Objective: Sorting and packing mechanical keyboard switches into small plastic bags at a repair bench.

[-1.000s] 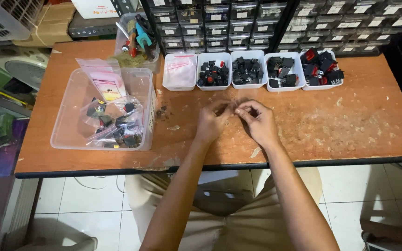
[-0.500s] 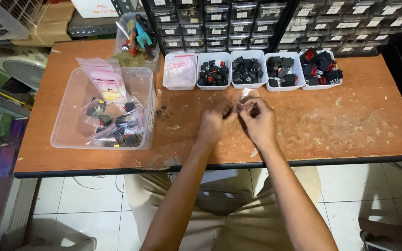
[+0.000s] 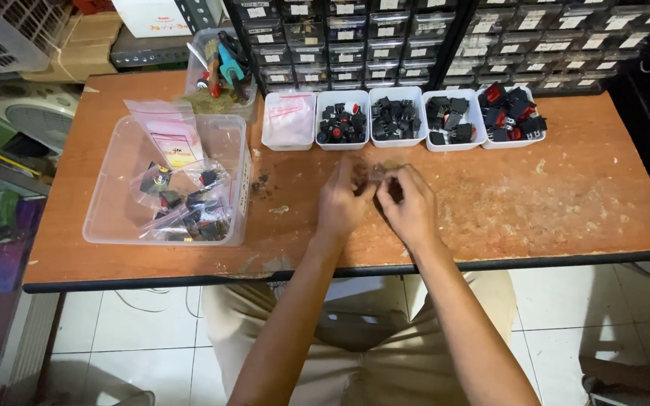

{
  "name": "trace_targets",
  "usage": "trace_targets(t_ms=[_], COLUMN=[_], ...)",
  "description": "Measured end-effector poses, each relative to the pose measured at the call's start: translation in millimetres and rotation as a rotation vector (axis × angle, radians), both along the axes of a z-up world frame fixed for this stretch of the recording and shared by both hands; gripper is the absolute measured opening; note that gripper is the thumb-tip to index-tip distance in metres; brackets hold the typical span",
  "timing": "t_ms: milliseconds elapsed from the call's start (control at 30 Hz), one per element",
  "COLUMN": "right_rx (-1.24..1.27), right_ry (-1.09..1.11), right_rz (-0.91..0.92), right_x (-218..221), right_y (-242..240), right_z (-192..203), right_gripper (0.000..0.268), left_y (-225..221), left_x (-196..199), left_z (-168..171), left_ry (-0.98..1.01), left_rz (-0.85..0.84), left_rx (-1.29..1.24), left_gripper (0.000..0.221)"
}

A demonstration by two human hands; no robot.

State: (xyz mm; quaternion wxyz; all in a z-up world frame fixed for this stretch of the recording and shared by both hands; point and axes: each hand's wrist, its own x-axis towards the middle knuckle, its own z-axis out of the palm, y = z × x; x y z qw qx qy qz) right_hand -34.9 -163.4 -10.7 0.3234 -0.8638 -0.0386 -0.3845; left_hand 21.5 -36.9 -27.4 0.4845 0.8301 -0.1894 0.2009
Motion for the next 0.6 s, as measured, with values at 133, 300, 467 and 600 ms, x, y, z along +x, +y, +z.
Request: trace_targets(t_ms=[133,300,467,600], right_rx=[-0.075,-0.167,-0.312,-0.307], right_ry=[-0.015,-0.059,-0.077,-0.094], right_rz=[-0.087,-0.058,-0.081,-0.102], right_x=[-1.8,-8.3,-11.1,-12.5], right_y=[-2.5,1.1,-0.1,2.6], right_z=[-9.4,2.8,-2.4,2.1], right_gripper=[0.008,0.005,0.009,0.013], left_y=[2.4,2.1,6.0,6.9], left_x=[-4.2,-4.9,-11.7,-13.0], left_z=[12.4,8.7,20.4,31.4], left_ry=[-0.060,-0.072,-0.150,-0.210], left_rz=[-0.048,0.004,-0.009,-0.042], left_rx=[-0.055,-0.205,-0.137,-0.147], left_gripper=[0.030,0.018,0.023,0.015])
